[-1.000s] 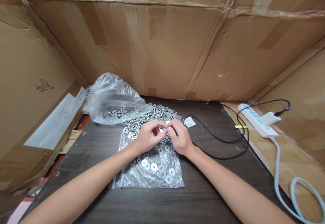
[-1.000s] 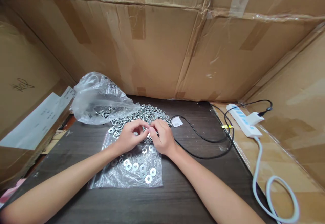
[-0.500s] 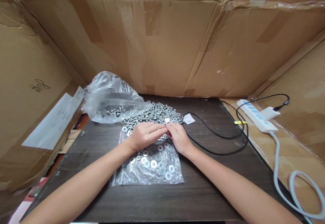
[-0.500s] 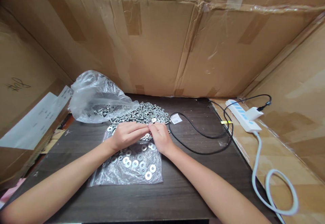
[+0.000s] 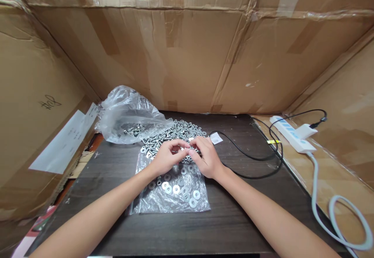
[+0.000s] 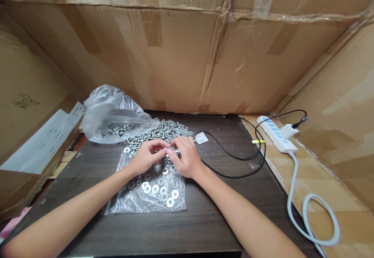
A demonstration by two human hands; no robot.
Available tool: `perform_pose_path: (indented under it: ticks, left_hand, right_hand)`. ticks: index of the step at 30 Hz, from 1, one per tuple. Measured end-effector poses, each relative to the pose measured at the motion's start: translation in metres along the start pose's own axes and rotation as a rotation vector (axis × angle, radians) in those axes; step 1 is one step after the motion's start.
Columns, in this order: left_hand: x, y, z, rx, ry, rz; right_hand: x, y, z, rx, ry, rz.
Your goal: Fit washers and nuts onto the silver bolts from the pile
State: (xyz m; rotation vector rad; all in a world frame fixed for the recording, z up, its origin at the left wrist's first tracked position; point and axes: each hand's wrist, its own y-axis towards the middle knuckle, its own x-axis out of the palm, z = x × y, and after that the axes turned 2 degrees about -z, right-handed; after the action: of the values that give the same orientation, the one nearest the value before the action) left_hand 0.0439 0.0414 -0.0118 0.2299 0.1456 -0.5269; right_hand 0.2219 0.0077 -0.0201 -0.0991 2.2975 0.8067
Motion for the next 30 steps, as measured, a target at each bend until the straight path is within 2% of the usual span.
perform_pose_path:
  ticks: [4, 7, 14, 17, 26, 28, 30]
  left_hand:
    - [0.001, -0.001, -0.002, 0.014, 0.007, -0.049]
    - [0.000, -0.002, -0.005, 0.130, 0.130, -0.008]
    - [-0.009, -0.002, -0.011, 0.762, 0.720, 0.049]
    - [-0.014, -0.001, -0.011, 0.919, 0.882, 0.078]
    - [-0.023, 0.001, -0.005, 0.996, 1.012, 0.079]
    - [-0.022, 0.001, -0.006, 0.978, 0.995, 0.071]
    - [-0.019, 0.001, -0.006, 0.901, 0.916, 0.076]
  right_hand:
    - [0.001, 0.001, 0.001, -0.064, -0.041, 0.033]
    - [0.003, 0.002, 0.001, -0.037, -0.036, 0.027]
    - [0.014, 0.000, 0.001, 0.216, 0.178, 0.021]
    - [0.017, 0.000, -0.001, 0.306, 0.257, 0.017]
    - [0.023, 0.002, -0.004, 0.334, 0.328, 0.007]
    - [0.024, 0.003, -0.004, 0.342, 0.322, 0.007]
    - [0.023, 0.003, -0.004, 0.338, 0.295, 0.010]
